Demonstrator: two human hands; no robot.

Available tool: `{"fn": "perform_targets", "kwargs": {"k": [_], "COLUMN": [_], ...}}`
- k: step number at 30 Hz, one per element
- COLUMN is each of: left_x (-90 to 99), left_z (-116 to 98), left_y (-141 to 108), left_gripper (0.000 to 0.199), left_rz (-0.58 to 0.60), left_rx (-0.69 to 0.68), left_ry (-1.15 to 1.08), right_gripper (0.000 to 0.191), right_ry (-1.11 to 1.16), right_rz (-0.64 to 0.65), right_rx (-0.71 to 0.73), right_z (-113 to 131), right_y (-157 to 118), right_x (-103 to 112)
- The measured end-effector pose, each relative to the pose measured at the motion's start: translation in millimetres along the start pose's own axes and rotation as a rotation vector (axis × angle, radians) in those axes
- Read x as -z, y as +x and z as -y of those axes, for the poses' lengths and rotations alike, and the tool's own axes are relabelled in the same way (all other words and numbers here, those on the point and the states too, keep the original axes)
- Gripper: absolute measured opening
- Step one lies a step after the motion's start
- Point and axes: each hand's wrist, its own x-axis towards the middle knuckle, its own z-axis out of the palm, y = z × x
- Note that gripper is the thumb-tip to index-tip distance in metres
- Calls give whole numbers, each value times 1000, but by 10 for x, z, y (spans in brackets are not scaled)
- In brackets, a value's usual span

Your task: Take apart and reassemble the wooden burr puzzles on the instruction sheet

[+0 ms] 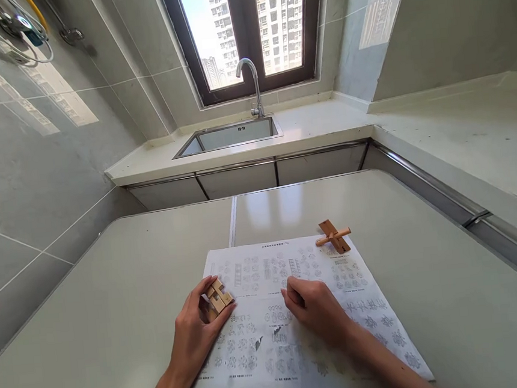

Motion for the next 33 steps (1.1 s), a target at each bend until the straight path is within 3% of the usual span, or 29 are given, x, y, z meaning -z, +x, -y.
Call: {"fn": "perform_targets", "kwargs": {"k": [9, 20, 28, 33], "left_x": [7, 49, -10, -176], "left_z": [103, 127, -54, -290], "left_y": [-54, -44, 95, 281], "left_gripper": [63, 66, 63, 65], "left_rz": [52, 57, 60, 232], "left_rx": [87, 66, -115, -268], "left_ry": [-40, -74, -123, -208], "right_gripper": [38, 38, 38, 39], "right_ry": [-16, -6, 26, 73], "right_rz": [-6, 5, 5, -35], "right_rx": [26, 25, -5, -53], "right_z": [3, -6, -18, -16], "right_y": [-3, -10, -10, 19], "right_x": [1, 3, -4, 40]}}
